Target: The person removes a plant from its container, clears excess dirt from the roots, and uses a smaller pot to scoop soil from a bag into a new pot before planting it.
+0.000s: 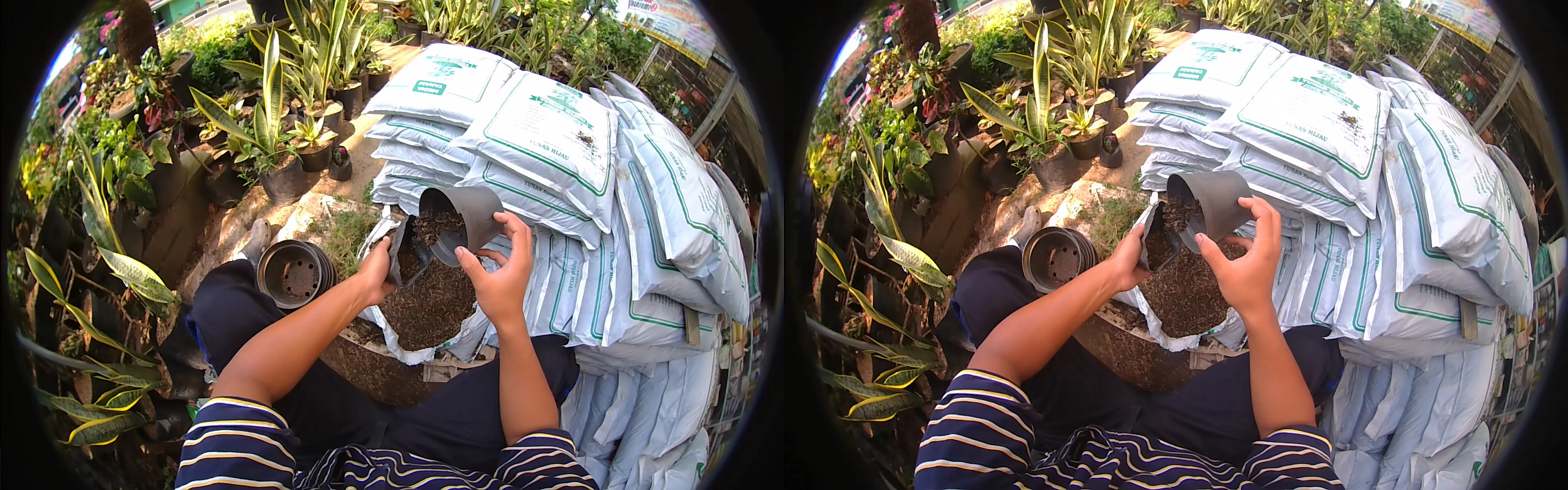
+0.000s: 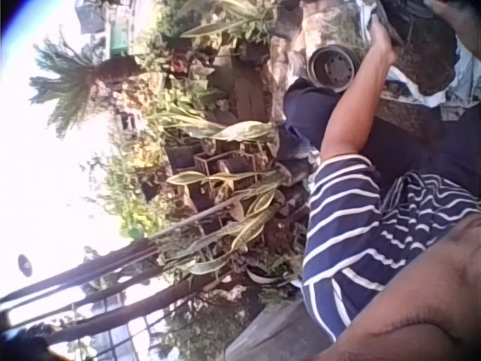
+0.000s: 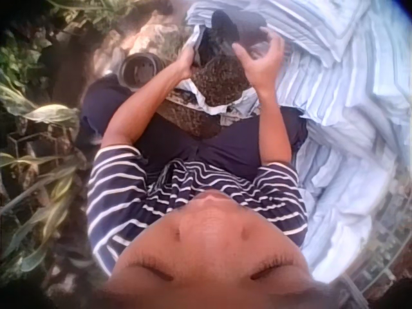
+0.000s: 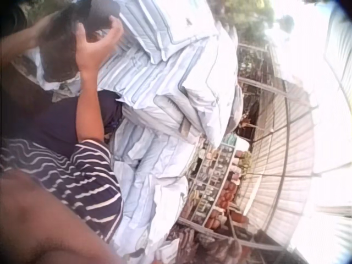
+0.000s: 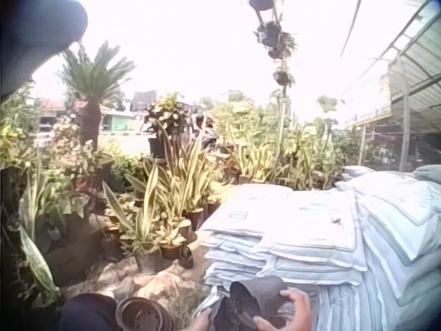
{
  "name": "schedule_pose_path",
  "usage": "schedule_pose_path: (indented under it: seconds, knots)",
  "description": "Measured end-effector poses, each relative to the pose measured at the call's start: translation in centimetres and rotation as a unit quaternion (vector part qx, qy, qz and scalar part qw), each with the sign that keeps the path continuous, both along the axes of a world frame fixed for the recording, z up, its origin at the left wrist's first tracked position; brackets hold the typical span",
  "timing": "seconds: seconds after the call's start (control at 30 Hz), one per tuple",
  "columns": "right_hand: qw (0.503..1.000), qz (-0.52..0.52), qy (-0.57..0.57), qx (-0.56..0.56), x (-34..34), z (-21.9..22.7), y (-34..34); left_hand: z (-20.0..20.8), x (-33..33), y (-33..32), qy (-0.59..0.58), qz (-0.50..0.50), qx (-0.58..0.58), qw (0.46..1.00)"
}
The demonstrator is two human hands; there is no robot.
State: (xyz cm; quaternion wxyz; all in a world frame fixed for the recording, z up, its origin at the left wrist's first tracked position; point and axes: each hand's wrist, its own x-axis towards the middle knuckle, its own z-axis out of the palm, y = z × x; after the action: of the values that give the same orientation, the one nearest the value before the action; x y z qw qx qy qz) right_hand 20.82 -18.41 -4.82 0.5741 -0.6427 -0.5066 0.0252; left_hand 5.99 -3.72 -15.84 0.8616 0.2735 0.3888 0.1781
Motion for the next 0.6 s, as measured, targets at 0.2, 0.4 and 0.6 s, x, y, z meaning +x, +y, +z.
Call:
schedule_pose_path:
  seconds: [0.2, 0.4, 0.6]
  knots:
    - [0.994, 0.029, -0.104, 0.009, -0.9, 0.1, 0.1, 0.3, 0.0, 0.0, -0.002, -0.005, 0.006, 1.0]
    - [0.989, 0.043, -0.141, 0.015, -0.9, -0.2, 0.1, 1.2, 0.1, -0.7, 0.013, -0.003, 0.001, 1.0]
    - [0.984, 0.057, -0.167, 0.029, -0.9, -0.2, 0.1, 2.3, 0.0, -1.5, 0.004, -0.022, 0.004, 1.0]
